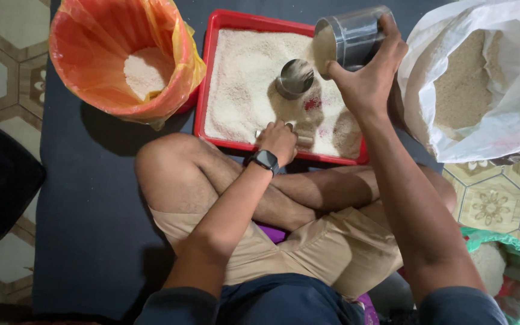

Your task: The person transfers grains from a tray into metal cups and plastic bags by hand, using one cup to scoop from the tray and pour into another cup or bag, then tamping the grains with a stick or another cup.

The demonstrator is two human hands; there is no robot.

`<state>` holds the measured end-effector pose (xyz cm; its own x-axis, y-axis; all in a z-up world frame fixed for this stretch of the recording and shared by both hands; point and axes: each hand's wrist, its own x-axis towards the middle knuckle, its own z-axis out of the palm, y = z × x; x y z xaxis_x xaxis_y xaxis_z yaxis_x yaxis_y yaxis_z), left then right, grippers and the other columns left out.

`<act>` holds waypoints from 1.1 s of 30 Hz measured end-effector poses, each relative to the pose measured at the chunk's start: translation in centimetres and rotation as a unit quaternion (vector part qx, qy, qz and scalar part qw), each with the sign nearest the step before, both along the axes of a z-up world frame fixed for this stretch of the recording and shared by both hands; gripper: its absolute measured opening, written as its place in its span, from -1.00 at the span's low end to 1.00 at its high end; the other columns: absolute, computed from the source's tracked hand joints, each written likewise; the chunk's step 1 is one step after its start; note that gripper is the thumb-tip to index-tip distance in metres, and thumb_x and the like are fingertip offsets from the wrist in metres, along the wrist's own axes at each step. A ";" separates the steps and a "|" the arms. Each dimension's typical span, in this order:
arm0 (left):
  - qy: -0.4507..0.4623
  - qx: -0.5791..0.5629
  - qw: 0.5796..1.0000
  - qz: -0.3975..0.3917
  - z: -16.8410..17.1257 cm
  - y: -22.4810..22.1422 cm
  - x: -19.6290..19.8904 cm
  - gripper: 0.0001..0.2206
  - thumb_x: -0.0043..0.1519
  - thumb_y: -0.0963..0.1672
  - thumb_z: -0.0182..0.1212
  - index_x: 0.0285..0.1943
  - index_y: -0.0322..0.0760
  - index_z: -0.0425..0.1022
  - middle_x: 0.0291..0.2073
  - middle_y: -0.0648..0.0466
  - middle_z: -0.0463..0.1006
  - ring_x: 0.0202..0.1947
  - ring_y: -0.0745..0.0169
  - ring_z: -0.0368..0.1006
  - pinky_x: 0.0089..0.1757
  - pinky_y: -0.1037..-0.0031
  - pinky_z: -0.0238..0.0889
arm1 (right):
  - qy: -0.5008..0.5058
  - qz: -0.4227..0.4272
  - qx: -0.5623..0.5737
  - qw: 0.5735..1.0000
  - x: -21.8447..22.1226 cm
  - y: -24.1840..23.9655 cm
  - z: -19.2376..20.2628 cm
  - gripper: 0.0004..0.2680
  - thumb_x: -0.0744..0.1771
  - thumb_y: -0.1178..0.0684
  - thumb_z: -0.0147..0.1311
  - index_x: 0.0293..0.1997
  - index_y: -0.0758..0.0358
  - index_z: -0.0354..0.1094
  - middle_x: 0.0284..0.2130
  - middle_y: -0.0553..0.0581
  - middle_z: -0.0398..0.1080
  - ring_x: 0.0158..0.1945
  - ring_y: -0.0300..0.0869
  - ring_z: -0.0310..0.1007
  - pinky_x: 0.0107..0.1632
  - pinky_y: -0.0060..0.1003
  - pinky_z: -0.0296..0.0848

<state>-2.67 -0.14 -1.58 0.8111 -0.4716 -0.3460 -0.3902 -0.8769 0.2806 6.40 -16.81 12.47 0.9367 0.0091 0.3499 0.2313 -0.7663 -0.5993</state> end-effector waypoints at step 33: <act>0.120 0.038 0.992 0.012 0.5 0.0 -0.1 -0.69 0.29 -0.06 0.07 -0.31 -0.32 0.67 -0.35 -0.08 0.58 -0.27 0.04 0.34 0.06 0.18 0.00 | -0.054 0.054 -0.054 0.996 0.1 0.8 1.5 -0.13 0.25 0.20 0.53 0.47 -0.19 -0.39 0.15 0.29 -0.07 0.28 0.20 0.19 0.24 0.10 0.56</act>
